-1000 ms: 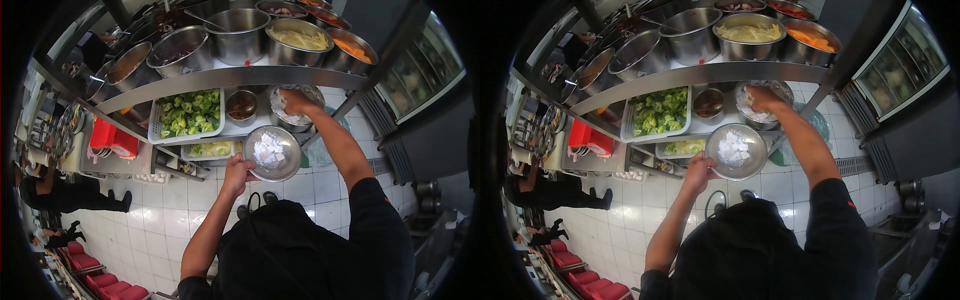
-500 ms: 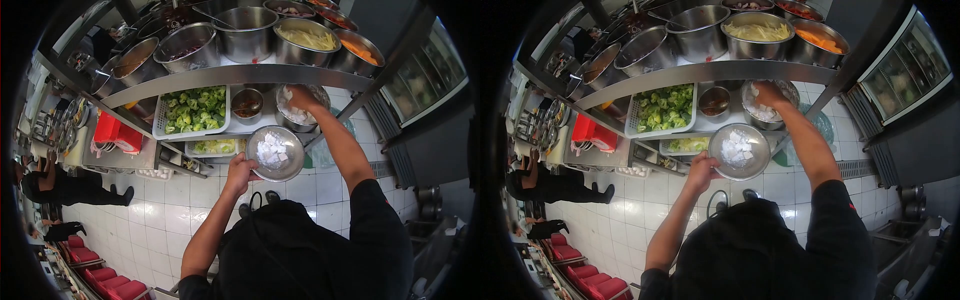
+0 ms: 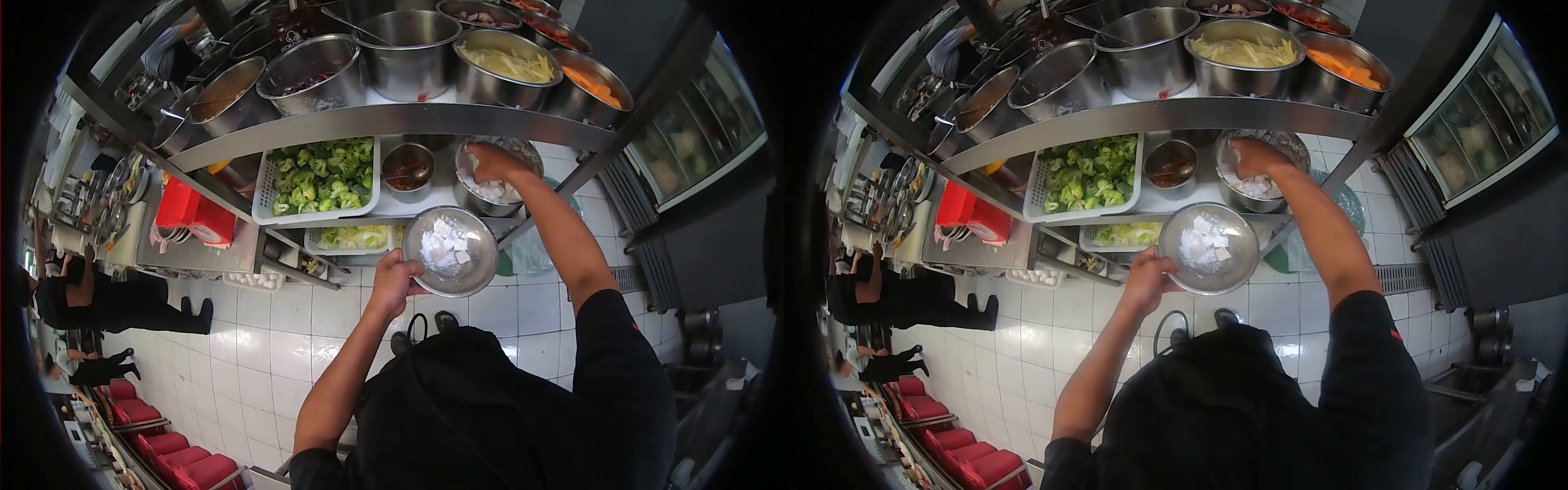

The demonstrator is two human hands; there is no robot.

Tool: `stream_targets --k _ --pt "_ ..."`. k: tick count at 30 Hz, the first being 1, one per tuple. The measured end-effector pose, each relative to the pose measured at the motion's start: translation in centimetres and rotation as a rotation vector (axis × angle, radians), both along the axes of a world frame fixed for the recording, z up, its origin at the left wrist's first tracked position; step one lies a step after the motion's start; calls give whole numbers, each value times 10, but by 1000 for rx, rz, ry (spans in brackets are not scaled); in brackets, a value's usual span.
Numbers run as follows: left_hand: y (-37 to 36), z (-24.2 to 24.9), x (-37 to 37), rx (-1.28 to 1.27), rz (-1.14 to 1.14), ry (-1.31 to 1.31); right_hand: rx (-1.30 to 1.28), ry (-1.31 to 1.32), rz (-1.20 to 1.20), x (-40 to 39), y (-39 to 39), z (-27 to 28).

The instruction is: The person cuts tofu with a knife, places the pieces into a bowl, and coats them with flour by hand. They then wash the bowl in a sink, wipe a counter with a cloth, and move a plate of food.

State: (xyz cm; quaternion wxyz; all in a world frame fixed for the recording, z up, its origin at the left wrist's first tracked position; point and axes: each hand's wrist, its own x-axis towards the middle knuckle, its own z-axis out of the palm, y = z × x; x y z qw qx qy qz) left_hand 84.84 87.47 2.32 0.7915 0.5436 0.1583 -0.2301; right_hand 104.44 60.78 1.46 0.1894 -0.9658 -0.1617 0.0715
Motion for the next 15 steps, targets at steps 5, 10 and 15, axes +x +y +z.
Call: stream_targets --k 5,10,15 --pt "-2 0 1 13 -9 -6 -76 186 45 -11 6 26" --pt "-6 2 3 24 -70 11 -178 178 70 -4 6 13" --pt "-11 5 3 32 -105 10 -66 -46 -16 6 -7 2"
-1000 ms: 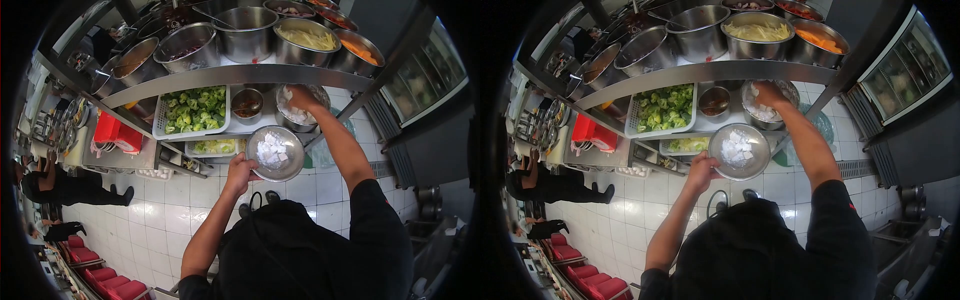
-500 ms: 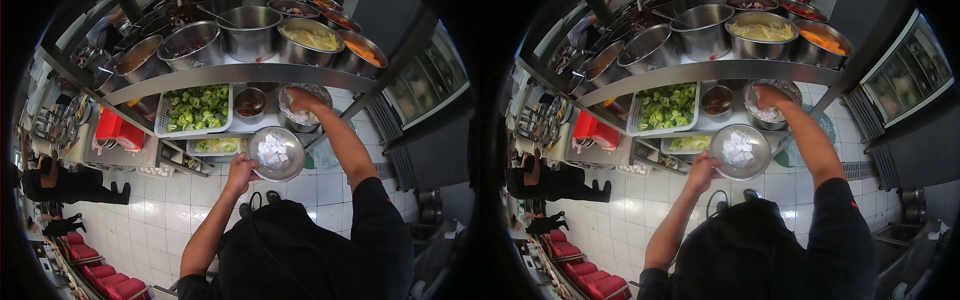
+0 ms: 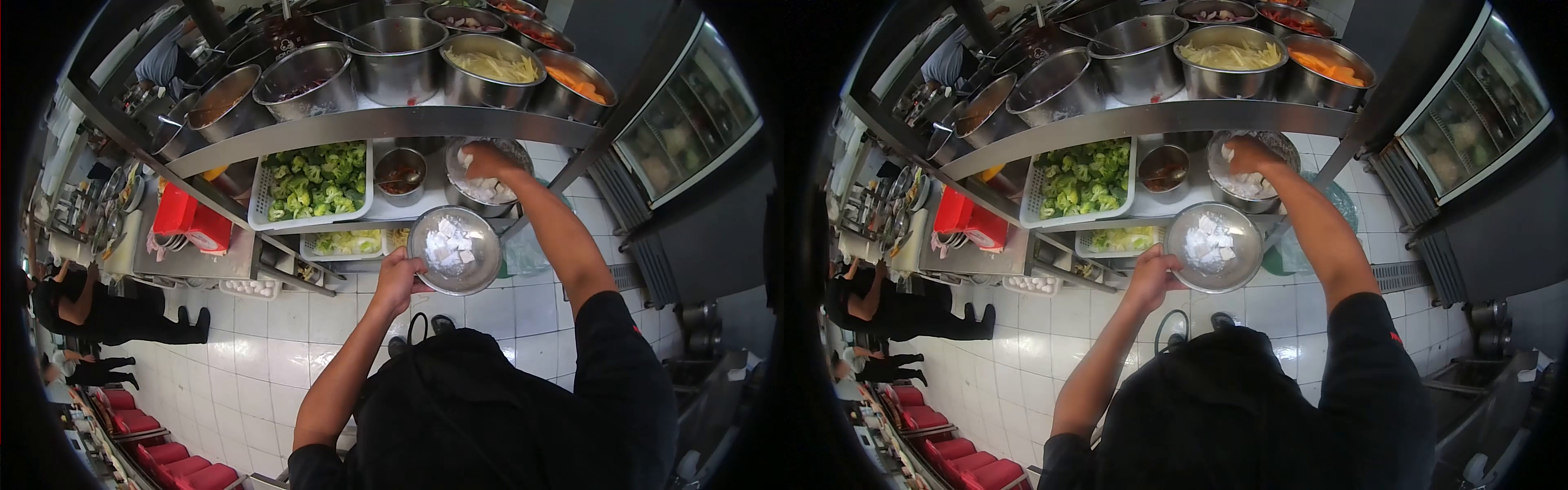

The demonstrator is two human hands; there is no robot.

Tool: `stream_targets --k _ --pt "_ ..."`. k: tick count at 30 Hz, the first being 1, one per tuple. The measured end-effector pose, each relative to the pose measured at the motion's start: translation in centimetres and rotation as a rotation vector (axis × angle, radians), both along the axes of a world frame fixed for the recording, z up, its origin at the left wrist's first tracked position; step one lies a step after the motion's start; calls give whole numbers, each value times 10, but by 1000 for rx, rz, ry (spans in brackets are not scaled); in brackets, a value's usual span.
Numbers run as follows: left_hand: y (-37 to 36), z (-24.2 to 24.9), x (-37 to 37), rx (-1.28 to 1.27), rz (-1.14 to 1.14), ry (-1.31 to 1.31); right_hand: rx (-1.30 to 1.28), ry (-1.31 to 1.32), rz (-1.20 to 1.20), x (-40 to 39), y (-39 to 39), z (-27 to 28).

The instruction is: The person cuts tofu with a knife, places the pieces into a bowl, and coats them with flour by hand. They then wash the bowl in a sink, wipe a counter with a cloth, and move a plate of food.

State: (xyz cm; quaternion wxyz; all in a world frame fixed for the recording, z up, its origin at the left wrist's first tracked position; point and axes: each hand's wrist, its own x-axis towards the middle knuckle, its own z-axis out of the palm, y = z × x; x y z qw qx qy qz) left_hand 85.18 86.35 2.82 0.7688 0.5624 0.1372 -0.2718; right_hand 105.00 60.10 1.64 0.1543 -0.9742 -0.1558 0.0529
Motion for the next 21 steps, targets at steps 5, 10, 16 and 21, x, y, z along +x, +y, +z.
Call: stream_targets --k 5,10,16,21 --pt "-4 2 -1 -47 26 8 132 -37 -204 -21 -6 33" --pt "-8 -1 2 -60 18 9 217 229 -98 -84 18 89" --pt "-7 5 0 -21 -1 2 -142 116 -132 -55 12 61" --pt "-4 -3 -4 10 -13 32 -358 302 119 -19 7 20"
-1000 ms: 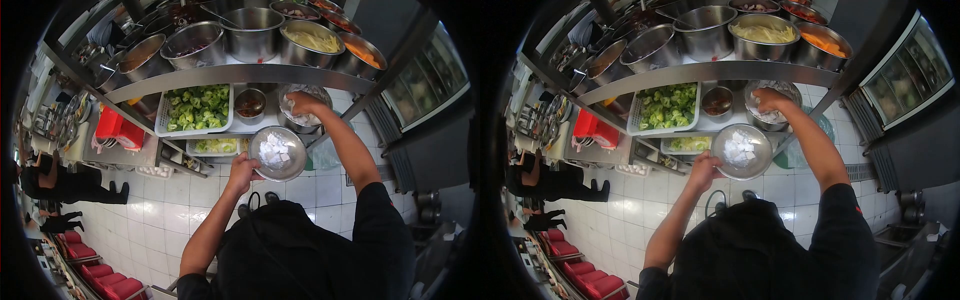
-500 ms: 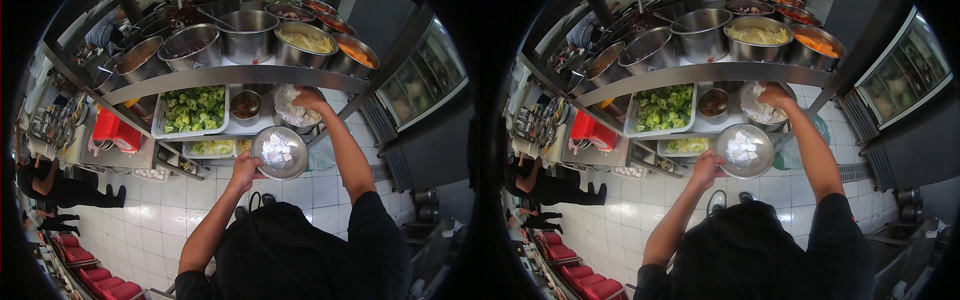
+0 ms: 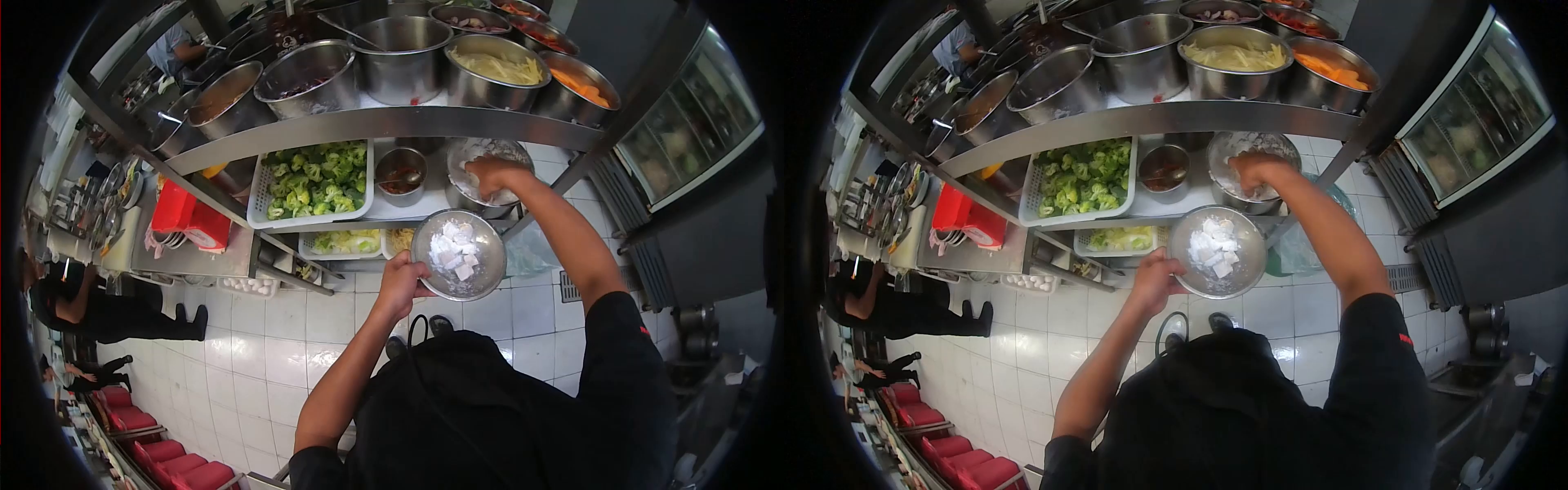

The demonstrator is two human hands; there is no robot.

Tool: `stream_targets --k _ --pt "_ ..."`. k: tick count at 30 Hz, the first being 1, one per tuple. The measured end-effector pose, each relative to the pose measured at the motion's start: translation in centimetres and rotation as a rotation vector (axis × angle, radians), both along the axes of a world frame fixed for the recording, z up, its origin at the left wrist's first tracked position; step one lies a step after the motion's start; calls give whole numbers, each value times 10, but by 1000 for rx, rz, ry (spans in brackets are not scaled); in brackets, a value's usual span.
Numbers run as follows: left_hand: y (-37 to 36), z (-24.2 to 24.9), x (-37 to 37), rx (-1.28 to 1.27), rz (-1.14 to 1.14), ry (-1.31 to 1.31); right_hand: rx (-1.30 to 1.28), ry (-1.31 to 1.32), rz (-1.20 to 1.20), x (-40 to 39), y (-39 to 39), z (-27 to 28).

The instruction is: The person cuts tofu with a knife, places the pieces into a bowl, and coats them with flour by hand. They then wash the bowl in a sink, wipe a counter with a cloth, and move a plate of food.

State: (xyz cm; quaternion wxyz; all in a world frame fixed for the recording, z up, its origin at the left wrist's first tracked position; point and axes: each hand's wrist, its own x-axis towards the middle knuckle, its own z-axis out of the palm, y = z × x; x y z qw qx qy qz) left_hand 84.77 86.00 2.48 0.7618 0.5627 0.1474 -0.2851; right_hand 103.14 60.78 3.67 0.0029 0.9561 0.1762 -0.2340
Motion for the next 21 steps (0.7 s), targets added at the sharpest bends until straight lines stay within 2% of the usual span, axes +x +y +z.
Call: stream_targets --k 2,5,6,9,12,15,18,21 --pt "2 0 -4 -31 16 -5 -74 62 34 0 6 2" --pt "8 -8 -6 -62 42 8 -82 -25 104 7 4 -14" --pt "9 -11 -6 -71 44 16 -34 31 46 8 7 -7" --pt "10 -16 -6 -50 46 4 42 -85 96 12 2 -10" --pt "12 -11 -5 -47 41 -3 166 -106 12 18 -2 -8" --pt "13 -7 -5 -36 48 -6 301 -289 -46 20 -6 -8" --pt "11 1 -4 -61 74 -11 150 -207 -61 30 -5 3" --pt "9 -6 2 -74 45 -1 214 -212 -126 22 -7 6"
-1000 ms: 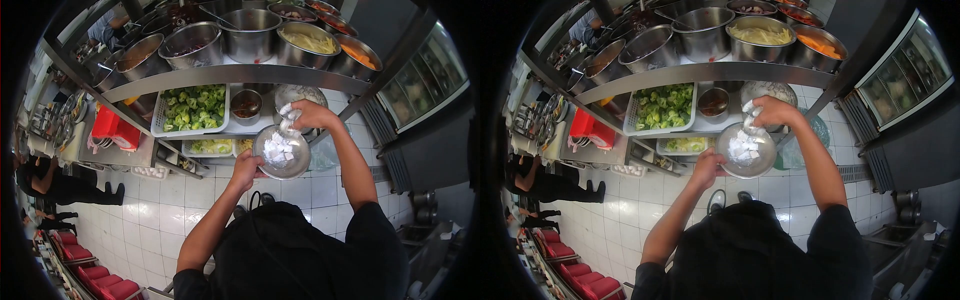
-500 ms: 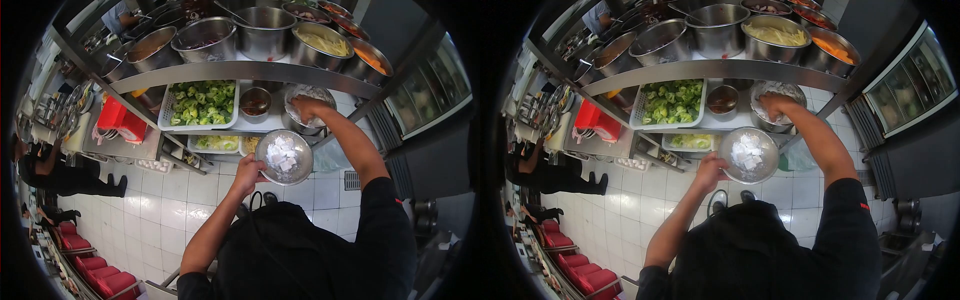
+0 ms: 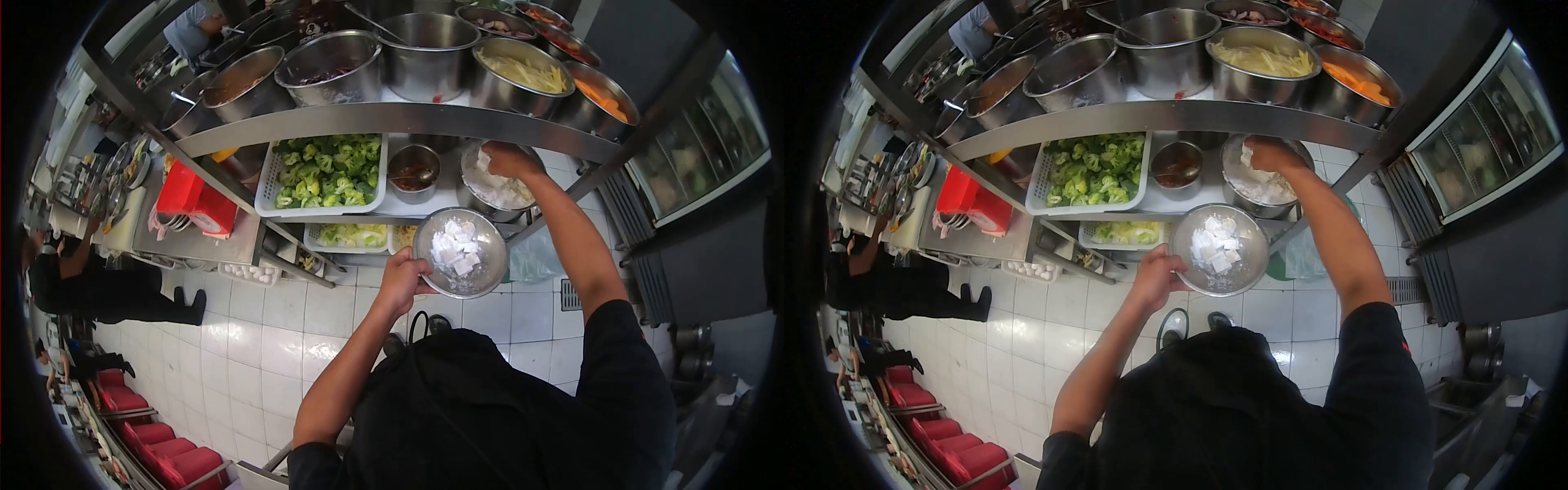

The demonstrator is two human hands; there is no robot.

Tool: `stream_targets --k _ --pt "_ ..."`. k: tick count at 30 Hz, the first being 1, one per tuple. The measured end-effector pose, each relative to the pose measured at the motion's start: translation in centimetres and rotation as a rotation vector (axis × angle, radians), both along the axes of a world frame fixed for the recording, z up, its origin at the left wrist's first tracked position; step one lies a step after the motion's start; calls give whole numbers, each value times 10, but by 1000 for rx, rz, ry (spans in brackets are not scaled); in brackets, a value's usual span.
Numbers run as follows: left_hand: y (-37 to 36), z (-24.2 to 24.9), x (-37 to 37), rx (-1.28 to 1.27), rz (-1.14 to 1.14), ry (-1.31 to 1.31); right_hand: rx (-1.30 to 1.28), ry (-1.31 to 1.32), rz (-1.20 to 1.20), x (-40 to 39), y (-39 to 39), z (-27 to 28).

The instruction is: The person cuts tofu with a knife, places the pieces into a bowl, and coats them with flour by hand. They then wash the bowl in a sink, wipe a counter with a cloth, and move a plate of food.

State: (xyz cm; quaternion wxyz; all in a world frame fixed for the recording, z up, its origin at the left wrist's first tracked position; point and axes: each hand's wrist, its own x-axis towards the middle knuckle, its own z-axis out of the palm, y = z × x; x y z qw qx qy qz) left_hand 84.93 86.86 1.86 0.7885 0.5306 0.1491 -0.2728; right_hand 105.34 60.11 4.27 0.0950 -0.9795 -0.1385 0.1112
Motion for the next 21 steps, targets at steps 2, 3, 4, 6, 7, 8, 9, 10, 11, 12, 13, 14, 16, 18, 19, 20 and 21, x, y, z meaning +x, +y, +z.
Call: stream_targets --k 2,3,4,6,7,8,9,10,11,12,13,14,16,18,19,20,21 --pt "-1 -1 3 3 -15 0 73 -143 -56 -7 -5 -2" --pt "-1 -2 3 3 -19 4 109 -210 -81 -11 -7 -4" --pt "-2 -1 3 10 -22 0 94 -176 -84 -19 -4 6" --pt "-4 3 5 20 -26 -6 64 -106 -87 -29 -1 27" --pt "-6 4 7 23 -24 -7 36 -90 -74 -30 -1 25" --pt "-7 4 8 25 -25 -9 9 -73 -62 -30 -2 24" --pt "-9 4 8 29 -31 -10 -17 -56 -57 -35 -2 26" --pt "-11 6 8 38 -39 -8 -17 10 -57 -40 0 26" --pt "-12 9 9 49 -46 -10 -14 74 -56 -42 5 26" --pt "-13 10 10 60 -49 -10 -9 139 -52 -45 8 27" --pt "-12 9 10 53 -54 -6 9 156 4 -41 6 13" --pt "-12 7 9 46 -57 0 -80 132 47 -38 2 -1" --pt "-8 2 7 37 -62 8 -258 84 140 -38 4 -15" --pt "-6 -1 6 30 -70 2 -260 55 160 -30 5 -28" --pt "-5 0 6 35 -74 11 -262 37 171 -26 4 -31" --pt "-4 0 5 40 -77 19 -209 20 156 -22 3 -34" --pt "-3 1 4 45 -82 30 -156 7 139 -25 3 -32"
